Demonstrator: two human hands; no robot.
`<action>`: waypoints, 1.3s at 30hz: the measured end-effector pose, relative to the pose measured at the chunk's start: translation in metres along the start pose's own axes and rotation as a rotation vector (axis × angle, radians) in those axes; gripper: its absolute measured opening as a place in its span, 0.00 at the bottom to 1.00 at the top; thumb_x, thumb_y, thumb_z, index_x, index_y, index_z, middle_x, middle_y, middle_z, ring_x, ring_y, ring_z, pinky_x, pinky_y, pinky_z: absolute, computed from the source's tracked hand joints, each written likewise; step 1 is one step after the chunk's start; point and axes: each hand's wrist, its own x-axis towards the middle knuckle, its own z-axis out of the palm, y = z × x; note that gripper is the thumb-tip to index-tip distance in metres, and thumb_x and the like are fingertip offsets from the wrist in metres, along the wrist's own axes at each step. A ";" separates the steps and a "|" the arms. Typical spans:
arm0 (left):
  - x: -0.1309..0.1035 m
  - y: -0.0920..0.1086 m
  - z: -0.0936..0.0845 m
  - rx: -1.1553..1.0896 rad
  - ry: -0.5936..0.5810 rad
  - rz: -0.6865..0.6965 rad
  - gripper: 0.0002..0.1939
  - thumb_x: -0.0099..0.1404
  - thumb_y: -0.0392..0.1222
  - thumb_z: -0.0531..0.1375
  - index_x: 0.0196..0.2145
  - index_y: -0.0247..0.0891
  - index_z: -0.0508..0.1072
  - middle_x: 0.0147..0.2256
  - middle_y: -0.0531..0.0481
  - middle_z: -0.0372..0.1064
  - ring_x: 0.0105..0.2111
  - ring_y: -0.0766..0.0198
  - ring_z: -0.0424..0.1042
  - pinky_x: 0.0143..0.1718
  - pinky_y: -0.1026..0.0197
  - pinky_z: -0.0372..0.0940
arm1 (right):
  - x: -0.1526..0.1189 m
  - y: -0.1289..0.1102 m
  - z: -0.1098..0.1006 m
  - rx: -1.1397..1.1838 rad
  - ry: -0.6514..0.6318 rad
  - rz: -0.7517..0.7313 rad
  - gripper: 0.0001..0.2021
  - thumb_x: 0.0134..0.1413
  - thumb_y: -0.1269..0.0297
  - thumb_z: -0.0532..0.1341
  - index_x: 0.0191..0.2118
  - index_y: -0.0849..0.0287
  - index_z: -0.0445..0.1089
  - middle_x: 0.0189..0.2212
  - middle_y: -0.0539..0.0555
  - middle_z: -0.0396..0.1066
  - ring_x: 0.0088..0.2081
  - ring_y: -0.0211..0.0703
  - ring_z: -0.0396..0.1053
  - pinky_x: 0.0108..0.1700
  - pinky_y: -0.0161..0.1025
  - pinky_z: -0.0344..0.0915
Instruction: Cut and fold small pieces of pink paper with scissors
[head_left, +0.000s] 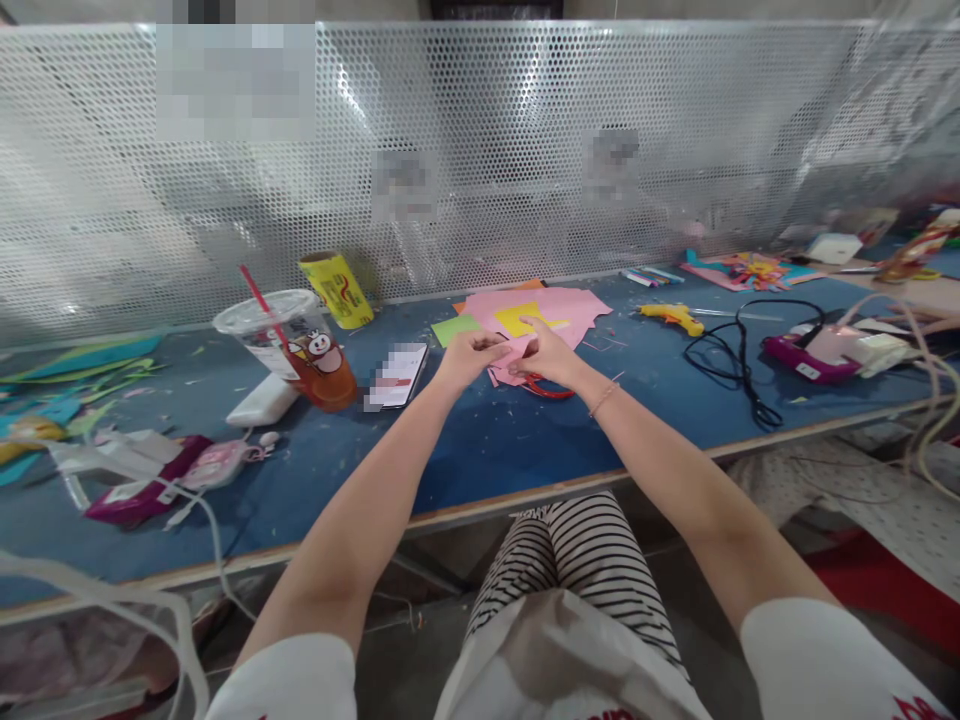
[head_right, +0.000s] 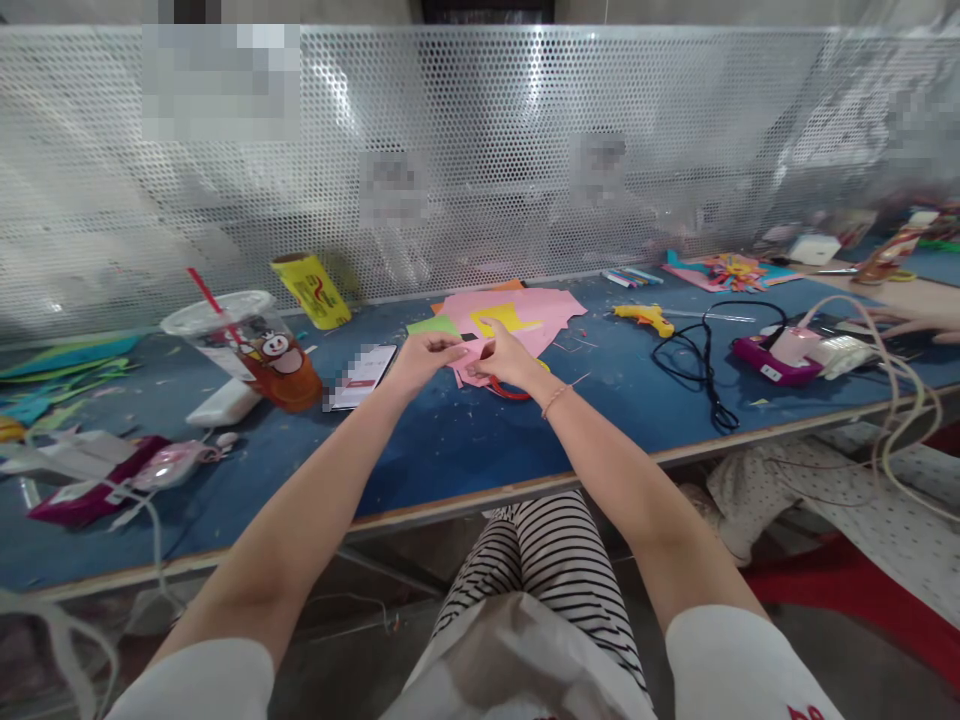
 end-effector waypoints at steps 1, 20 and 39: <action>0.000 -0.001 0.000 -0.005 0.005 -0.003 0.11 0.44 0.44 0.65 0.26 0.35 0.75 0.24 0.51 0.70 0.25 0.68 0.67 0.30 0.63 0.61 | 0.000 0.000 -0.001 -0.005 0.002 0.003 0.44 0.33 0.74 0.65 0.58 0.59 0.44 0.18 0.42 0.63 0.21 0.37 0.67 0.25 0.34 0.66; -0.008 0.005 0.023 -0.737 0.202 -0.303 0.11 0.43 0.32 0.65 0.24 0.34 0.65 0.23 0.53 0.70 0.23 0.70 0.70 0.29 0.66 0.65 | 0.008 0.003 0.003 0.127 0.164 -0.136 0.14 0.41 0.55 0.61 0.30 0.59 0.62 0.25 0.47 0.63 0.28 0.34 0.64 0.32 0.34 0.66; -0.011 0.002 0.029 -0.655 0.185 -0.207 0.15 0.40 0.35 0.68 0.26 0.33 0.68 0.23 0.52 0.70 0.23 0.68 0.70 0.27 0.65 0.66 | 0.006 -0.002 -0.001 0.005 0.230 -0.180 0.11 0.44 0.56 0.59 0.26 0.61 0.66 0.22 0.49 0.65 0.26 0.35 0.64 0.31 0.35 0.65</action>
